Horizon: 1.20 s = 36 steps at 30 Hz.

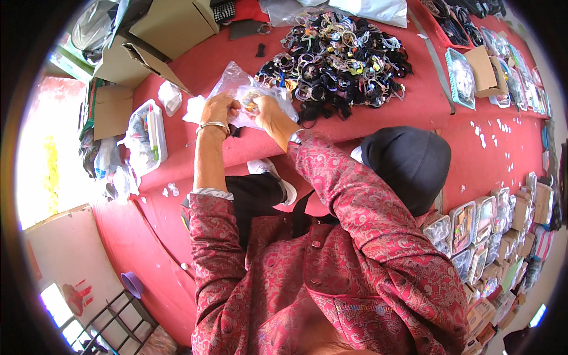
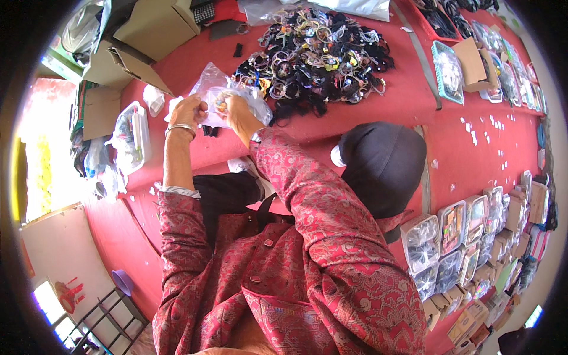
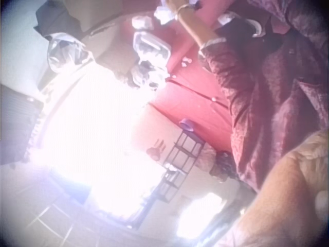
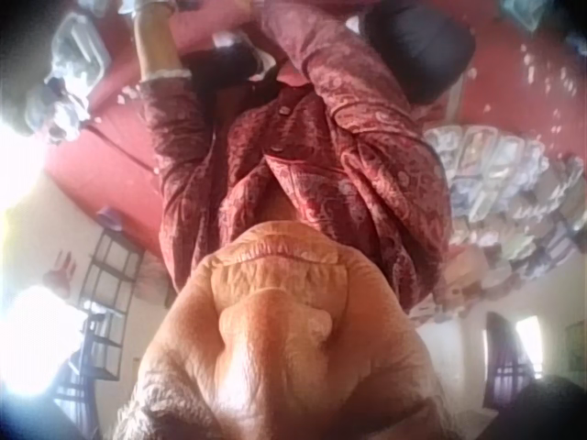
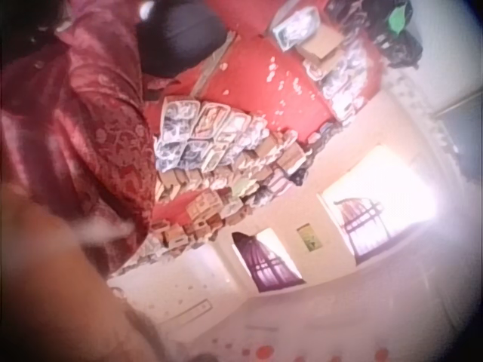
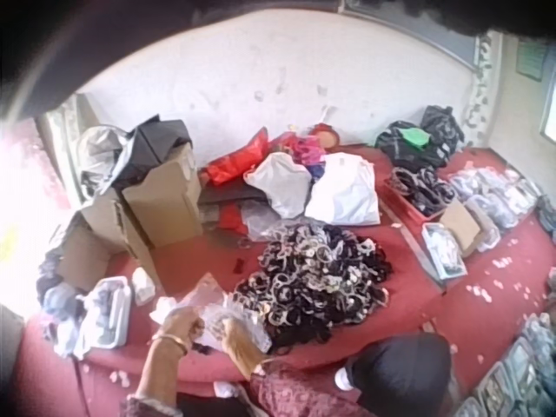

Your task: The person sits on the floor and sorts through a large pile of hair accessories, picking up individual items and placing them into a plastic bag. The person also briefly handles a hairbrush and a small green box before returning to the sorting task.

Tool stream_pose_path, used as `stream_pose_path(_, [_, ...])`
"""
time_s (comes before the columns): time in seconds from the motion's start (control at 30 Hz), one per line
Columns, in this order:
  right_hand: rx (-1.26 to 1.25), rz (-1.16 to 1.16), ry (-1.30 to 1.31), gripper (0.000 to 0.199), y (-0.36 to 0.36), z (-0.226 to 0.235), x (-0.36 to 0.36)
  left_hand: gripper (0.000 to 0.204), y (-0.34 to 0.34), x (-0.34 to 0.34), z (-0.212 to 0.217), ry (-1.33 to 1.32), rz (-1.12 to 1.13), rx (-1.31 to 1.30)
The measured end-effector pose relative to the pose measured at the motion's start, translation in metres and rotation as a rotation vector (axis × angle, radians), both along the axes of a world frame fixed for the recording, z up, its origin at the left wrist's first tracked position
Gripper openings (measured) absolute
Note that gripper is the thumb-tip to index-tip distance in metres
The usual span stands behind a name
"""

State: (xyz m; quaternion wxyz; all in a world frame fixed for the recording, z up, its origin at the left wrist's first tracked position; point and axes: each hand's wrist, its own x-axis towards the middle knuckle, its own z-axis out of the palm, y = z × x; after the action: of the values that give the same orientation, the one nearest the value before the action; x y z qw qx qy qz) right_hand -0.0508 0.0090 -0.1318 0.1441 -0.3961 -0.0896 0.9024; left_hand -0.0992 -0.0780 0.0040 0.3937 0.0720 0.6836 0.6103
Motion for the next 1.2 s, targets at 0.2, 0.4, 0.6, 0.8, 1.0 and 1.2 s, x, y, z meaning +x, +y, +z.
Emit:
stream_pose_path(0.2, [2.451,0.732,-0.459,0.010,0.017,-0.025,0.060,0.023,-0.018,-0.015,-0.013,0.241,0.036,-0.171])
stream_pose_path(0.4, [2.199,0.933,-0.424,0.033,0.067,-0.002,0.084,0.034,0.011,0.002,0.004,0.262,0.143,-0.182])
stream_pose_path(0.6, [1.864,1.644,-0.434,0.045,0.062,0.125,0.105,0.027,0.002,-0.028,-0.009,0.342,0.231,-0.006])
stream_pose_path(0.8, [2.304,1.213,-0.124,0.021,0.083,0.147,0.082,0.023,0.006,-0.050,0.006,0.507,0.302,0.258])
stream_pose_path(1.0, [2.250,1.315,-0.116,0.018,0.083,0.139,0.079,0.028,0.023,-0.034,0.015,0.696,0.132,0.052])
stream_pose_path(1.2, [2.141,1.244,-0.240,0.018,0.076,0.099,0.098,0.032,0.029,-0.021,-0.003,0.512,-0.069,-0.284])
